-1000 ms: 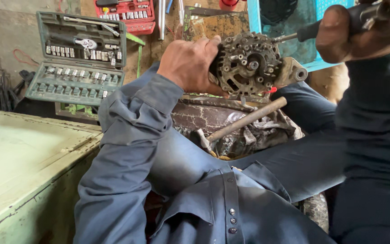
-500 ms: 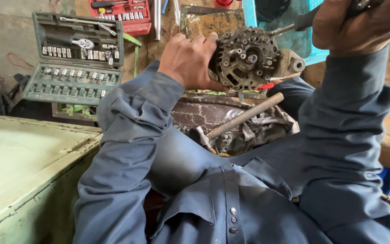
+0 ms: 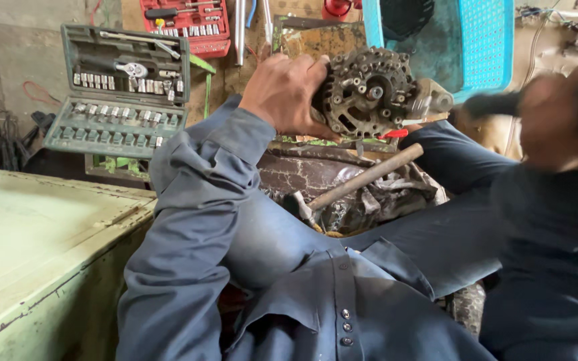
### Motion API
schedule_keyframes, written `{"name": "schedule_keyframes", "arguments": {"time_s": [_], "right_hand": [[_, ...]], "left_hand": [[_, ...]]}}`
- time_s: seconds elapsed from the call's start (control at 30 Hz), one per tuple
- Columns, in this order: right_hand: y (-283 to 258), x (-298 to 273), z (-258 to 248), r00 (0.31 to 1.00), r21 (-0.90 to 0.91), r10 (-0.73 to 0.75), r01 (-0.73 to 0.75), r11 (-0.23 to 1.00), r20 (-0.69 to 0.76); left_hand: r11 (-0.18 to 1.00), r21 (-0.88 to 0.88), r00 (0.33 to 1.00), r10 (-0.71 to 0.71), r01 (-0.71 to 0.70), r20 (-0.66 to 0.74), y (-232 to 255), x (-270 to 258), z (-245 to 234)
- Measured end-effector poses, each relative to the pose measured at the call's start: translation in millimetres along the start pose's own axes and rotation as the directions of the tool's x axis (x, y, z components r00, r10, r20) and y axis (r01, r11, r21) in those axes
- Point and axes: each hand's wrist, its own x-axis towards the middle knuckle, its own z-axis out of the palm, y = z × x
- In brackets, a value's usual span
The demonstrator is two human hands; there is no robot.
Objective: The person disassembles an automotive alternator by removing internal screws and prying apart the metal housing components.
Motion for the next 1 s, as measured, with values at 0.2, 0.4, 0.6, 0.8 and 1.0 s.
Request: {"name": "schedule_keyframes", "arguments": {"time_s": [0.2, 0.4, 0.6, 0.8, 1.0], "right_hand": [[-6.7, -18.8, 3.2, 0.995, -0.013, -0.062, 0.064, 0.998, 0.084], [5.9, -10.0, 4.6, 0.979, 0.028, -0.184, 0.182, 0.983, 0.086], [5.4, 7.2, 13.0, 0.965, 0.058, -0.233, 0.227, 0.972, 0.122], [-3.0, 21.0, 11.9, 0.975, -0.097, -0.2, 0.209, 0.973, 0.099], [-6.0, 13.0, 20.6, 0.981, -0.172, -0.195, 0.192, 0.966, -0.002]], "left_hand": [[1.0, 0.026, 0.998, 0.018, -0.016, -0.068, -0.5, -3.5, 4.9], [1.0, -0.012, 1.0, 0.006, -0.006, -0.025, -0.4, -1.3, 1.0], [1.0, -0.022, 0.999, 0.015, -0.017, -0.049, -1.4, -3.1, 3.8], [0.995, 0.093, 0.999, -0.029, 0.031, -0.032, 3.4, -5.7, 5.7], [0.984, 0.169, 0.997, -0.055, 0.063, -0.051, 7.2, -4.9, 6.3]]}}
